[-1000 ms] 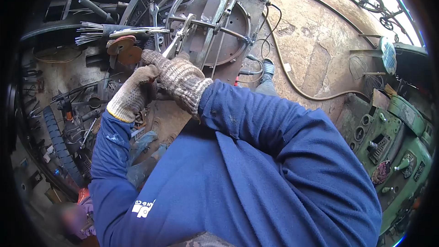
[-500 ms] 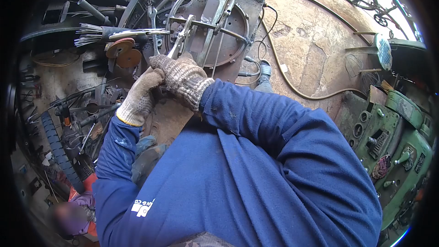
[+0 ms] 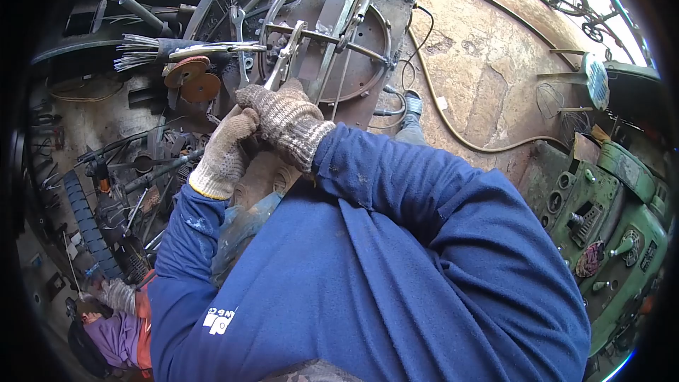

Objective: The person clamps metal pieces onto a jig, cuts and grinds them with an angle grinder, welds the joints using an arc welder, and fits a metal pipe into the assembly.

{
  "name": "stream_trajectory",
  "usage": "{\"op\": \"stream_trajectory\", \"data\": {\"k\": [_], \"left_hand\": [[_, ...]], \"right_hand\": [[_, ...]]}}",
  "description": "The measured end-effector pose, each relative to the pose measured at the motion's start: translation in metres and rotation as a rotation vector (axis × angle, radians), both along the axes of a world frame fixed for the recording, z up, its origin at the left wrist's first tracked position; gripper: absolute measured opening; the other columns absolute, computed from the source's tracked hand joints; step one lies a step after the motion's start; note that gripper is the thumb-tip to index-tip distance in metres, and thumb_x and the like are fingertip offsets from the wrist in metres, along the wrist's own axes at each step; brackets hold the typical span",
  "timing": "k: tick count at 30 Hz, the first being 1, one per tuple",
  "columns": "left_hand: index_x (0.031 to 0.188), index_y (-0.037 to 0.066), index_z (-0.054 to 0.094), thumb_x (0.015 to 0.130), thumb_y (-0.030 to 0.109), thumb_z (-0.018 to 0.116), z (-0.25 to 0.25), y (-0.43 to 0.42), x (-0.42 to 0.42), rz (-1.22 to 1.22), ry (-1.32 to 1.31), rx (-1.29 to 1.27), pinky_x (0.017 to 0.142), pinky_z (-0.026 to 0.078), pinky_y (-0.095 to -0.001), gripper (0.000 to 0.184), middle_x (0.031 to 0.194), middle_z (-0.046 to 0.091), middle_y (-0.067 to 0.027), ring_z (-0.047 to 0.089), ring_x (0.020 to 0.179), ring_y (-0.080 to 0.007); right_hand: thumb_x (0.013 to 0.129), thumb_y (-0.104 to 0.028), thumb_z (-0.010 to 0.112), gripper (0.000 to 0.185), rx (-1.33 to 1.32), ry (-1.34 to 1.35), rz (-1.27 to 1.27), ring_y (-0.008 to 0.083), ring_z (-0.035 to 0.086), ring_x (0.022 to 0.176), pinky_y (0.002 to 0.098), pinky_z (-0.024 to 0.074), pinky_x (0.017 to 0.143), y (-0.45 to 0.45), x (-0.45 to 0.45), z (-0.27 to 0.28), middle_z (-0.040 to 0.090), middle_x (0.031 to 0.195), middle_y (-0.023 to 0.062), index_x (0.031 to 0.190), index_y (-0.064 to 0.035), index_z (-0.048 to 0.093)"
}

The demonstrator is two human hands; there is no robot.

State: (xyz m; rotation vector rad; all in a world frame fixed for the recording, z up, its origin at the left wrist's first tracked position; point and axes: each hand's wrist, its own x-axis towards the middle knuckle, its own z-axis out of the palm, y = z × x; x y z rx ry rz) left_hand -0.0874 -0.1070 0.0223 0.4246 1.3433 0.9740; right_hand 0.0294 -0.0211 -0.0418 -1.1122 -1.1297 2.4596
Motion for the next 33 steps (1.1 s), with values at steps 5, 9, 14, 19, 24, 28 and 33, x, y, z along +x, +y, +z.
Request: {"op": "stream_trajectory", "data": {"k": [5,9,14,19,24,28,33], "left_hand": [[0.135,0.004,0.055,0.092,0.022,0.064,0.005,0.003,0.004,0.034,-0.029,-0.056,0.103,0.051,-0.04,0.048,0.121,0.064,-0.0105,0.062,0.114,-0.0242],[0.129,0.004,0.059,0.09,0.021,0.066,0.006,0.0,0.007,0.102,-0.06,-0.075,0.103,0.051,-0.0404,0.043,0.118,0.064,-0.01,0.063,0.112,-0.0245],[0.124,0.005,0.062,0.088,0.021,0.069,0.015,0.003,0.015,0.125,-0.034,-0.107,0.101,0.052,-0.0411,0.039,0.115,0.065,-0.0093,0.063,0.111,-0.0247],[0.131,0.004,0.057,0.089,0.019,0.067,0.008,0.002,0.013,0.088,-0.118,-0.044,0.101,0.052,-0.0413,0.046,0.117,0.065,-0.0095,0.063,0.111,-0.0251],[0.139,0.003,0.05,0.09,0.018,0.063,0.003,-0.001,0.014,0.089,-0.109,-0.024,0.101,0.052,-0.0406,0.053,0.121,0.063,-0.0102,0.063,0.114,-0.0251],[0.14,0.003,0.05,0.09,0.018,0.062,-0.005,-0.003,0.011,0.052,-0.081,0.02,0.102,0.051,-0.0402,0.054,0.121,0.063,-0.0097,0.062,0.114,-0.0245],[0.14,0.004,0.051,0.089,0.019,0.063,-0.005,-0.001,0.009,0.031,-0.06,0.016,0.1,0.052,-0.0373,0.054,0.12,0.063,-0.008,0.063,0.112,-0.0224]], "right_hand": [[0.098,-0.029,0.064,0.039,0.241,-0.04,0.139,0.0208,0.07,0.094,0.0342,0.0578,0.08,0.008,0.019,0.025,0.069,0.107,0.015,0.13,-0.0054,0.062],[0.104,-0.016,0.055,0.031,0.291,0.072,0.159,0.0201,0.07,0.096,0.0324,0.0579,0.081,0.005,0.026,0.034,0.069,0.111,0.0118,0.134,-0.0106,0.062],[0.103,-0.018,0.056,0.031,-0.148,0.12,0.09,0.0191,0.069,0.095,0.0317,0.0578,0.081,0.009,0.026,0.034,0.069,0.111,0.0101,0.133,-0.01,0.063],[0.102,-0.025,0.058,0.034,-0.128,0.099,0.097,0.0216,0.07,0.095,0.0335,0.058,0.081,0.007,0.019,0.018,0.069,0.109,0.0128,0.132,-0.0117,0.063],[0.101,-0.03,0.057,0.031,0.508,-0.047,0.225,0.0299,0.071,0.099,0.0375,0.0574,0.088,0.005,0.021,0.008,0.069,0.11,0.0168,0.126,-0.0165,0.068],[0.099,-0.031,0.058,0.032,0.564,-0.104,0.243,0.0296,0.071,0.101,0.0382,0.057,0.09,0.003,0.024,0.016,0.069,0.111,0.0172,0.125,-0.0158,0.068],[0.099,-0.035,0.059,0.035,0.671,-0.071,0.278,0.0281,0.072,0.093,0.0372,0.0579,0.085,0.01,0.027,0.022,0.072,0.103,0.017,0.122,-0.0112,0.07]]}}
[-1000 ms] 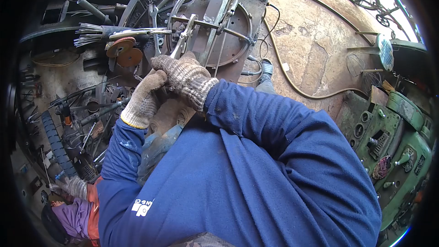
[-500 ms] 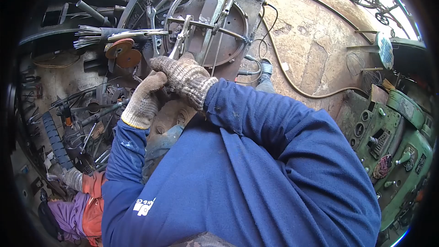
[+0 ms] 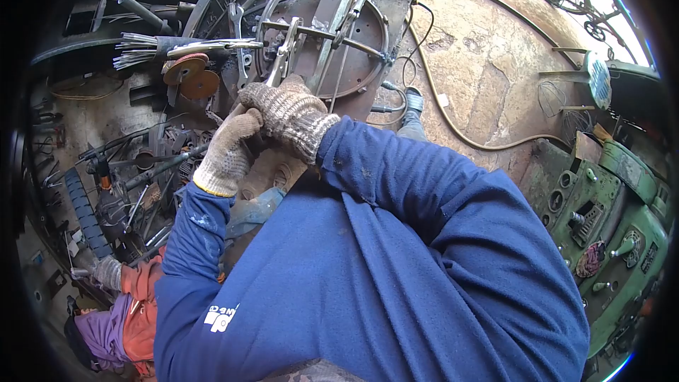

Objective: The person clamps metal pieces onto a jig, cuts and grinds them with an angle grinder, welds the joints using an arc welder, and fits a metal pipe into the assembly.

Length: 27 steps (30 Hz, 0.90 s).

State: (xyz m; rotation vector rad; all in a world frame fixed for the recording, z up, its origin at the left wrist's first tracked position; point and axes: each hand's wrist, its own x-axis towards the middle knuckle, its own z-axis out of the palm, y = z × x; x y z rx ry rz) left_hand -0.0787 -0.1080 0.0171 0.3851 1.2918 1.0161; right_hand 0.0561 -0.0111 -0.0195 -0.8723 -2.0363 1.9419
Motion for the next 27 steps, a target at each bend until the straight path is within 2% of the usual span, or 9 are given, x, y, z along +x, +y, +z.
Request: {"op": "stream_trajectory", "data": {"k": [1,3,11,13,15,17,19,23,27], "left_hand": [[0.139,0.004,0.051,0.089,0.019,0.064,0.0,0.001,0.0,-0.012,0.003,-0.003,0.099,0.052,-0.0357,0.055,0.12,0.063,-0.0073,0.063,0.11,-0.0214],[0.136,0.003,0.054,0.088,0.02,0.066,-0.006,0.001,-0.01,-0.036,-0.001,-0.02,0.099,0.05,-0.0331,0.052,0.118,0.065,-0.0068,0.062,0.109,-0.0184],[0.118,0.004,0.069,0.092,0.02,0.064,0.007,0.027,-0.027,-0.329,0.097,-0.274,0.097,0.049,-0.0296,0.031,0.117,0.068,-0.0044,0.064,0.107,-0.0154],[0.113,0.005,0.072,0.09,0.007,0.064,-0.008,0.035,-0.045,-0.424,0.058,-0.191,0.098,0.05,-0.0305,0.025,0.118,0.068,-0.0055,0.065,0.109,-0.0174],[0.117,0.005,0.07,0.086,-0.005,0.063,-0.013,0.04,-0.053,-1.01,0.637,0.423,0.1,0.05,-0.0309,0.034,0.119,0.068,-0.0064,0.065,0.111,-0.0175],[0.121,0.005,0.068,0.083,-0.01,0.063,-0.005,0.037,-0.036,-0.729,0.392,0.042,0.099,0.052,-0.0313,0.041,0.122,0.067,-0.0062,0.065,0.112,-0.0178],[0.108,-0.003,0.071,0.088,0.015,0.066,-0.002,0.036,-0.022,-0.329,0.249,-0.076,0.083,0.052,-0.0272,0.027,0.099,0.075,-0.0107,0.068,0.092,-0.0171],[0.108,-0.003,0.07,0.087,0.022,0.069,0.005,0.043,-0.02,-0.249,0.039,-0.281,0.091,0.054,-0.0292,0.032,0.1,0.075,-0.0118,0.07,0.095,-0.0189],[0.106,0.0,0.071,0.083,0.026,0.074,0.01,0.042,-0.013,-0.169,0.08,-0.357,0.071,0.054,-0.0245,0.035,0.096,0.074,-0.0083,0.068,0.079,-0.0144]], "right_hand": [[0.099,-0.035,0.059,0.035,-0.001,-0.003,0.004,0.0281,0.072,0.093,0.0372,0.0579,0.085,0.0,-0.002,-0.002,0.072,0.103,0.017,0.122,-0.0112,0.07],[0.1,-0.04,0.058,0.041,-0.675,-0.002,-0.185,0.0248,0.072,0.086,0.0365,0.0576,0.08,-0.001,-0.007,-0.005,0.072,0.099,0.016,0.118,-0.0064,0.071],[0.101,-0.064,0.046,0.07,-0.799,0.137,-0.128,0.0221,0.064,0.099,0.0352,0.0519,0.088,-0.008,0.042,-0.001,0.067,0.117,0.0102,0.135,-0.0034,0.056],[0.101,-0.059,0.05,0.062,-0.859,0.09,-0.125,0.0186,0.064,0.091,0.0331,0.0544,0.081,-0.01,0.05,-0.003,0.067,0.115,0.009,0.131,-0.0056,0.06],[0.101,-0.055,0.054,0.055,-0.917,0.051,-0.121,0.0151,0.064,0.083,0.031,0.0569,0.073,-0.013,0.049,-0.019,0.068,0.114,0.0078,0.127,-0.0078,0.064],[0.099,-0.053,0.06,0.051,-0.889,0.083,0.047,0.0128,0.059,0.078,0.0281,0.0526,0.068,-0.017,0.042,-0.044,0.067,0.108,0.0034,0.123,-0.0081,0.065],[0.098,-0.049,0.063,0.046,-0.798,-0.082,0.073,0.0112,0.06,0.079,0.0272,0.0503,0.065,-0.013,0.044,-0.038,0.067,0.1,0.0003,0.117,-0.0079,0.066],[0.1,-0.047,0.062,0.044,-0.683,-0.245,0.302,0.0119,0.06,0.083,0.0289,0.0508,0.069,-0.011,0.035,-0.029,0.069,0.095,0.0003,0.119,-0.0076,0.067],[0.101,-0.039,0.061,0.039,-0.943,0.195,0.122,0.0106,0.06,0.08,0.0277,0.0509,0.06,-0.037,0.026,-0.053,0.072,0.105,0.0033,0.126,-0.0086,0.063]]}}
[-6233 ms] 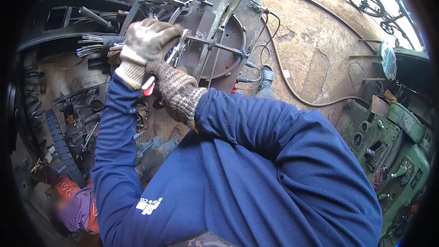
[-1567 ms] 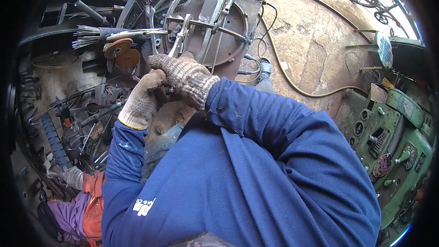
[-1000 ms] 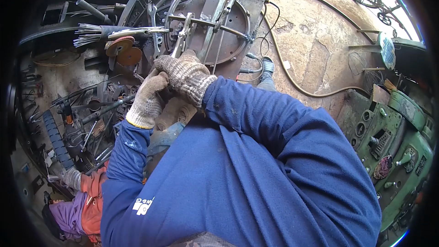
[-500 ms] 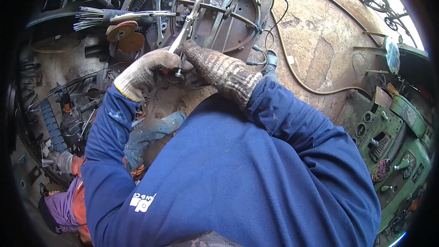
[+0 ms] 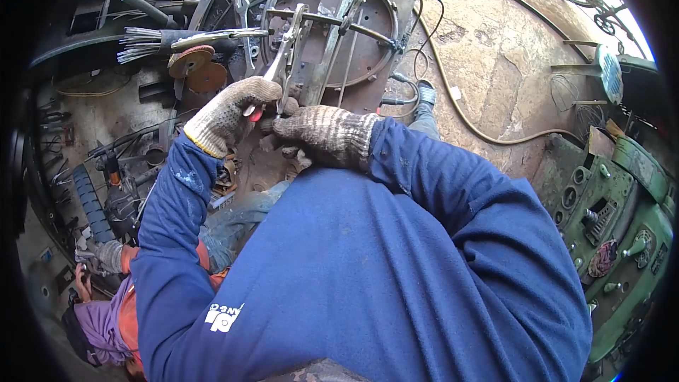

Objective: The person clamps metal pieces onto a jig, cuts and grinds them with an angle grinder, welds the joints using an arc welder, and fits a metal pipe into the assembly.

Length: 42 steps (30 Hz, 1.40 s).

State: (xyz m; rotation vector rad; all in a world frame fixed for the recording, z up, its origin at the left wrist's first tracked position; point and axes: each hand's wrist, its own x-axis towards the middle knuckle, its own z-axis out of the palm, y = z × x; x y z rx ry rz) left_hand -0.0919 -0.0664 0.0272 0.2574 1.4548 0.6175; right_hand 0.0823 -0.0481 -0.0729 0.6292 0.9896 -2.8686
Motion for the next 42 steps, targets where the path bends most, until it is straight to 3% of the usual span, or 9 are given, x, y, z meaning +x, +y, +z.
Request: {"op": "stream_trajectory", "data": {"k": [6,16,20,23,25,29,34,35,42], "left_hand": [[0.108,-0.001,0.068,0.083,0.026,0.074,0.011,0.004,0.005,-0.016,0.048,0.046,0.07,0.059,-0.0281,0.038,0.092,0.072,-0.0092,0.071,0.076,-0.0184],[0.106,-0.002,0.067,0.087,0.026,0.073,0.01,0.003,0.007,0.106,0.009,0.11,0.053,0.056,-0.0213,0.034,0.082,0.069,-0.0049,0.066,0.06,-0.0116],[0.108,-0.002,0.068,0.086,0.024,0.073,0.009,0.002,0.008,0.112,-0.016,0.083,0.06,0.058,-0.0242,0.035,0.086,0.071,-0.0072,0.066,0.064,-0.0124],[0.11,-0.003,0.068,0.085,0.024,0.073,0.014,0.003,0.013,0.132,0.028,0.087,0.064,0.06,-0.0261,0.036,0.087,0.071,-0.0094,0.068,0.066,-0.014],[0.111,-0.003,0.067,0.085,0.024,0.072,0.007,0.002,0.008,0.12,0.004,0.094,0.065,0.06,-0.0269,0.038,0.088,0.072,-0.0112,0.069,0.069,-0.016],[0.114,-0.007,0.063,0.085,0.022,0.071,0.008,0.001,0.005,0.108,0.046,0.128,0.069,0.062,-0.0303,0.043,0.094,0.073,-0.0175,0.073,0.078,-0.0231],[0.113,-0.002,0.066,0.088,0.023,0.069,-0.005,-0.002,-0.01,0.066,-0.052,0.038,0.07,0.061,-0.0309,0.035,0.095,0.073,-0.0119,0.072,0.081,-0.019],[0.114,0.0,0.067,0.09,0.022,0.068,-0.011,-0.005,-0.017,-0.11,0.078,0.281,0.071,0.062,-0.0317,0.033,0.097,0.073,-0.0102,0.073,0.085,-0.0187],[0.123,0.005,0.067,0.096,0.02,0.064,-0.007,-0.004,-0.018,0.014,-0.064,0.092,0.089,0.057,-0.028,0.031,0.112,0.07,-0.0082,0.07,0.098,-0.0191]], "right_hand": [[0.102,-0.029,0.059,0.031,-0.307,0.073,-0.125,0.0044,0.061,0.082,0.0221,0.0474,0.063,-0.015,-0.005,-0.004,0.072,0.107,-0.0005,0.127,-0.0129,0.066],[0.102,-0.035,0.059,0.042,0.293,-0.081,-0.11,0.0123,0.063,0.079,0.0292,0.0564,0.062,-0.021,-0.015,0.006,0.068,0.102,0.004,0.136,-0.0098,0.054],[0.103,-0.035,0.056,0.04,-0.29,0.032,-0.228,0.0129,0.065,0.09,0.0297,0.057,0.069,-0.028,-0.012,0.006,0.068,0.108,0.0047,0.135,-0.0105,0.056],[0.102,-0.036,0.059,0.039,-0.173,0.091,-0.273,0.0185,0.066,0.092,0.0332,0.0604,0.071,-0.025,-0.014,0.004,0.068,0.107,0.0082,0.13,-0.01,0.059],[0.102,-0.035,0.06,0.04,0.369,-0.05,-0.22,0.02,0.067,0.096,0.0342,0.0615,0.07,-0.02,-0.012,0.01,0.068,0.108,0.0099,0.133,-0.0102,0.058],[0.103,-0.035,0.056,0.039,0.348,-0.082,-0.203,0.0165,0.064,0.095,0.0339,0.0584,0.075,-0.017,-0.014,0.018,0.066,0.111,0.0089,0.135,-0.0128,0.057],[0.097,-0.049,0.063,0.056,-0.145,-0.037,0.044,0.0212,0.064,0.097,0.0407,0.0586,0.081,-0.002,0.003,0.01,0.065,0.114,0.0112,0.136,-0.009,0.056],[0.087,-0.056,0.074,0.074,-0.241,0.015,-0.088,0.0245,0.067,0.087,0.0421,0.0602,0.072,-0.001,0.004,0.001,0.062,0.095,0.0129,0.132,-0.0001,0.054],[0.093,-0.047,0.071,0.05,-0.508,-0.071,-0.448,0.0201,0.069,0.093,0.0388,0.0605,0.078,0.025,-0.023,0.056,0.07,0.107,0.0138,0.118,-0.0046,0.065]]}}
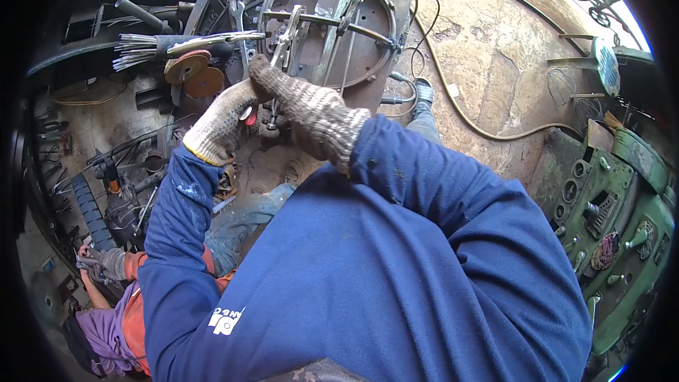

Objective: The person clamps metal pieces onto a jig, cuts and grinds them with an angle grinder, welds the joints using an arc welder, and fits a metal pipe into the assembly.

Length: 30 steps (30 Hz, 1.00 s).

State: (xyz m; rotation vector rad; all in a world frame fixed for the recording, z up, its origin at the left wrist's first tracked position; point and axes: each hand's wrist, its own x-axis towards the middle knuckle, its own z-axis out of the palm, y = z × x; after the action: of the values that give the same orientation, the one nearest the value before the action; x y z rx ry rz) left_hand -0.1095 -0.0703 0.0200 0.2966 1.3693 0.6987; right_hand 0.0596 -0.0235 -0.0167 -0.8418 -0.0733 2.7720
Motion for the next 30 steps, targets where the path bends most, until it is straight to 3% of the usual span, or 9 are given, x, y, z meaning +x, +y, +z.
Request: {"op": "stream_trajectory", "data": {"k": [1,4,6,11,14,15,17,24,30], "left_hand": [[0.122,0.006,0.067,0.095,0.02,0.064,-0.016,-0.004,-0.014,-0.417,0.405,0.459,0.09,0.056,-0.0294,0.03,0.114,0.069,-0.0081,0.069,0.102,-0.0184],[0.119,0.007,0.066,0.094,0.02,0.063,-0.023,-0.009,-0.017,-0.84,0.827,0.941,0.089,0.054,-0.032,0.028,0.115,0.066,-0.006,0.064,0.104,-0.0157],[0.118,0.005,0.065,0.096,0.018,0.059,-0.004,-0.004,0.008,-0.163,0.308,0.151,0.085,0.053,-0.0317,0.027,0.11,0.064,-0.0041,0.063,0.096,-0.0153],[0.121,0.003,0.065,0.095,0.023,0.062,-0.005,-0.004,0.013,-0.185,0.317,0.255,0.085,0.049,-0.0272,0.032,0.104,0.066,-0.002,0.059,0.092,-0.0101],[0.121,0.003,0.065,0.095,0.022,0.062,-0.004,-0.002,0.013,-0.17,0.273,0.224,0.087,0.049,-0.0277,0.032,0.104,0.066,-0.0024,0.06,0.095,-0.011],[0.121,0.003,0.065,0.095,0.022,0.062,-0.006,-0.003,0.013,-0.17,0.269,0.22,0.087,0.049,-0.0277,0.032,0.104,0.066,-0.0024,0.06,0.095,-0.011],[0.122,0.003,0.064,0.095,0.023,0.063,-0.01,-0.004,0.01,-0.254,0.258,0.446,0.089,0.049,-0.0283,0.033,0.106,0.066,-0.0027,0.061,0.098,-0.0118],[0.122,0.001,0.064,0.094,0.028,0.066,-0.007,0.004,0.007,-0.217,0.214,0.126,0.084,0.049,-0.0263,0.039,0.108,0.072,-0.0084,0.065,0.096,-0.0119],[0.119,-0.003,0.061,0.093,0.024,0.065,-0.041,-0.008,-0.017,-0.213,0.127,0.202,0.094,0.053,-0.0335,0.038,0.106,0.072,-0.0138,0.069,0.099,-0.0212]], "right_hand": [[0.095,-0.043,0.07,0.045,-0.037,-0.033,0.001,0.0193,0.069,0.092,0.0366,0.0607,0.076,0.005,-0.001,0.014,0.07,0.106,0.0116,0.117,-0.004,0.065],[0.098,-0.03,0.067,0.031,-0.09,0.006,-0.006,0.0185,0.07,0.089,0.0314,0.0607,0.071,0.006,-0.01,0.005,0.07,0.105,0.0099,0.115,-0.0037,0.064],[0.095,-0.019,0.067,0.025,0.369,-0.023,0.034,0.0176,0.07,0.092,0.0321,0.0601,0.072,0.005,-0.01,-0.003,0.07,0.107,0.0122,0.115,-0.0046,0.065],[0.088,-0.003,0.066,0.04,1.46,-0.378,0.162,0.0233,0.07,0.1,0.0339,0.0567,0.089,0.004,-0.001,-0.005,0.071,0.11,0.0117,0.128,-0.0083,0.062],[0.096,-0.017,0.064,0.032,1.534,-0.329,0.163,0.0249,0.07,0.102,0.0372,0.0569,0.089,0.007,-0.002,-0.011,0.071,0.111,0.012,0.126,-0.0055,0.063],[0.096,-0.017,0.064,0.032,1.53,-0.331,0.166,0.0249,0.07,0.102,0.0372,0.0569,0.089,0.006,-0.001,-0.011,0.071,0.111,0.012,0.126,-0.0055,0.063],[0.102,-0.041,0.057,0.044,0.074,-0.02,0.043,0.0276,0.069,0.103,0.0414,0.0565,0.091,0.007,-0.002,0.0,0.07,0.114,0.0126,0.129,-0.0063,0.061],[0.104,-0.045,0.055,0.054,0.021,0.13,0.414,0.0281,0.067,0.101,0.0446,0.0574,0.086,-0.01,0.034,-0.031,0.065,0.117,0.0097,0.143,-0.0087,0.047],[0.1,-0.026,0.066,0.034,-0.017,0.144,0.434,0.0172,0.068,0.096,0.035,0.057,0.084,-0.022,0.021,-0.058,0.07,0.111,0.0064,0.129,-0.0099,0.061]]}}
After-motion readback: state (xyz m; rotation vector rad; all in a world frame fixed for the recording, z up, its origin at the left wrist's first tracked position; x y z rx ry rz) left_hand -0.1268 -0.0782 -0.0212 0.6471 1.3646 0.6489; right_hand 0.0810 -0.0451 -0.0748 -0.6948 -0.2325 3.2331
